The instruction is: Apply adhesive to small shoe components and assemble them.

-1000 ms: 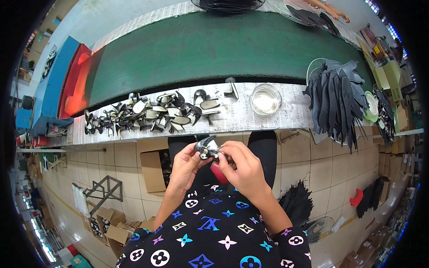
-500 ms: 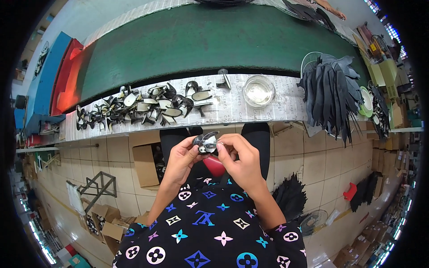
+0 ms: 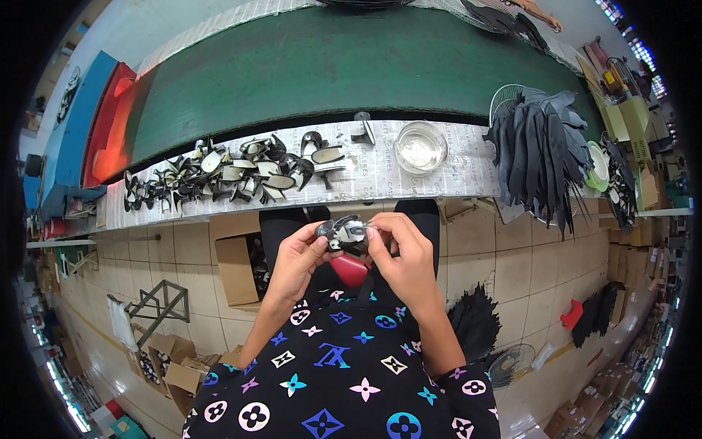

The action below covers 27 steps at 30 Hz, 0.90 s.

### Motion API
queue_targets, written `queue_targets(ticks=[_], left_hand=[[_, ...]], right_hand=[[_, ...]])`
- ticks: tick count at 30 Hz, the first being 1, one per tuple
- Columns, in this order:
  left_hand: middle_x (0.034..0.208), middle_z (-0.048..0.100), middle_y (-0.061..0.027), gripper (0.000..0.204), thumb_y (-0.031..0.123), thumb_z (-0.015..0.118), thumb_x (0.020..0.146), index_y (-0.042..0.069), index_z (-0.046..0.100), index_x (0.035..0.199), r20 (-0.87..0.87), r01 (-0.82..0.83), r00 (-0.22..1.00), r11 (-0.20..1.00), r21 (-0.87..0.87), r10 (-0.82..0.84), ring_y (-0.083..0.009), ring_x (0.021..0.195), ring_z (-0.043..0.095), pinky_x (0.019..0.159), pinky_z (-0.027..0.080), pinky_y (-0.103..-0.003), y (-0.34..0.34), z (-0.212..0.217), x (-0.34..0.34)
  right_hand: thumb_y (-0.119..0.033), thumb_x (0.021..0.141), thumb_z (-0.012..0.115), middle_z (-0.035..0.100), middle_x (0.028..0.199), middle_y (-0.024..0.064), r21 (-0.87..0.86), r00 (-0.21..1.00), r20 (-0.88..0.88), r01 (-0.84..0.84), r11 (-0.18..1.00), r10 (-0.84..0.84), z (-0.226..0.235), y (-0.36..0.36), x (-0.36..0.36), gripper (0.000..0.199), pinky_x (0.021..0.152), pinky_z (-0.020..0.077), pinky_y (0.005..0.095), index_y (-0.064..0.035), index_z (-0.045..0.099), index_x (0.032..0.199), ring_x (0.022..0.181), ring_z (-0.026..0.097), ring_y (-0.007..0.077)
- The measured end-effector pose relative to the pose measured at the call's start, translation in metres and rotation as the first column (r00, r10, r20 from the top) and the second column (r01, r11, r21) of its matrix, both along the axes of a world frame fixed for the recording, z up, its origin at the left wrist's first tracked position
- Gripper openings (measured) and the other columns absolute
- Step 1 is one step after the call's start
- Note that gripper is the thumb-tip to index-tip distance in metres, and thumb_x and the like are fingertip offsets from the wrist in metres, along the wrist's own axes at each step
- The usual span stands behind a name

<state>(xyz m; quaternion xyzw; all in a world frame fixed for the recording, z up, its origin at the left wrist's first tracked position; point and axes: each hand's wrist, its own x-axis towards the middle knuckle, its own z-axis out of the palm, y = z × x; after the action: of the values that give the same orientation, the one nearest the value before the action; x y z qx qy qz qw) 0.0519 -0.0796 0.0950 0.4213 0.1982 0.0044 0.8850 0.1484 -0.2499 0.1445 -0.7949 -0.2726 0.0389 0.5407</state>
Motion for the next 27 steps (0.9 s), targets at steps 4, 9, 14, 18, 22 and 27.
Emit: queue_targets(ticks=[4, 9, 14, 18, 22, 27], left_hand=[[0.114, 0.065, -0.0086, 0.036, 0.013, 0.063, 0.095, -0.003, 0.055, 0.127, 0.007, 0.014, 1.000, 1.000, 0.022, -0.014, -0.0152, 0.100, 0.064, 0.087, 0.057, -0.030, -0.0019, 0.0011, -0.0002], [0.112, 0.065, -0.0126, 0.037, 0.012, 0.064, 0.095, -0.007, 0.056, 0.126, 0.016, 0.005, 1.000, 0.999, 0.037, -0.006, -0.0190, 0.099, 0.065, 0.088, 0.057, -0.034, -0.0034, 0.0029, -0.0006], [0.112, 0.065, -0.0128, 0.037, 0.011, 0.064, 0.094, -0.007, 0.056, 0.126, 0.007, 0.004, 1.000, 0.999, 0.053, -0.005, -0.0191, 0.099, 0.065, 0.088, 0.057, -0.034, -0.0036, 0.0048, 0.0001], [0.112, 0.065, -0.0111, 0.035, 0.011, 0.063, 0.095, -0.005, 0.056, 0.126, 0.006, 0.004, 1.000, 0.999, 0.041, -0.004, -0.0172, 0.099, 0.065, 0.087, 0.057, -0.032, -0.0029, 0.0035, 0.0001], [0.113, 0.064, -0.0104, 0.034, 0.010, 0.062, 0.095, -0.003, 0.056, 0.126, -0.007, 0.005, 1.000, 1.000, 0.023, -0.005, -0.0160, 0.098, 0.065, 0.086, 0.058, -0.031, -0.0028, 0.0010, 0.0002], [0.115, 0.064, -0.0099, 0.032, 0.012, 0.061, 0.097, -0.003, 0.057, 0.125, -0.025, 0.012, 1.000, 1.000, -0.001, -0.012, -0.0163, 0.101, 0.064, 0.087, 0.058, -0.033, -0.0014, -0.0021, -0.0016]], right_hand=[[-0.002, 0.088, 0.065, 0.066, 0.092, 0.0074, -0.030, 0.998, 0.057, -0.004, 1.000, 0.006, 0.0049, 0.0035, -0.0012, 0.006, 0.056, 0.0436, 0.0236, 0.0005, 0.062, 0.093, 0.064, 0.054, 0.0110], [-0.001, 0.084, 0.067, 0.065, 0.090, 0.0123, -0.086, 0.986, 0.140, -0.081, 0.993, 0.093, 0.0103, 0.0065, 0.0001, 0.011, 0.060, 0.0521, 0.0318, 0.0020, 0.061, 0.093, 0.066, 0.063, 0.0224], [-0.002, 0.083, 0.068, 0.065, 0.091, 0.0136, -0.116, 0.974, 0.210, -0.060, 0.991, 0.083, 0.0039, 0.0077, 0.0024, 0.012, 0.063, 0.0529, 0.0348, 0.0015, 0.061, 0.093, 0.071, 0.065, 0.0281], [-0.004, 0.083, 0.069, 0.065, 0.090, 0.0132, -0.188, 0.953, 0.302, 0.041, 0.981, 0.018, 0.0064, 0.0076, 0.0024, 0.013, 0.066, 0.0529, 0.0371, 0.0009, 0.061, 0.092, 0.075, 0.065, 0.0303], [-0.003, 0.083, 0.069, 0.064, 0.089, 0.0133, -0.219, 0.938, 0.347, 0.079, 0.973, 0.002, 0.0083, 0.0047, 0.0036, 0.013, 0.065, 0.0525, 0.0380, 0.0012, 0.061, 0.092, 0.075, 0.064, 0.0310], [-0.001, 0.084, 0.068, 0.064, 0.088, 0.0118, -0.132, 0.970, 0.233, 0.108, 0.985, -0.075, 0.0107, 0.0000, 0.0009, 0.010, 0.061, 0.0505, 0.0325, 0.0007, 0.061, 0.091, 0.069, 0.062, 0.0239]])
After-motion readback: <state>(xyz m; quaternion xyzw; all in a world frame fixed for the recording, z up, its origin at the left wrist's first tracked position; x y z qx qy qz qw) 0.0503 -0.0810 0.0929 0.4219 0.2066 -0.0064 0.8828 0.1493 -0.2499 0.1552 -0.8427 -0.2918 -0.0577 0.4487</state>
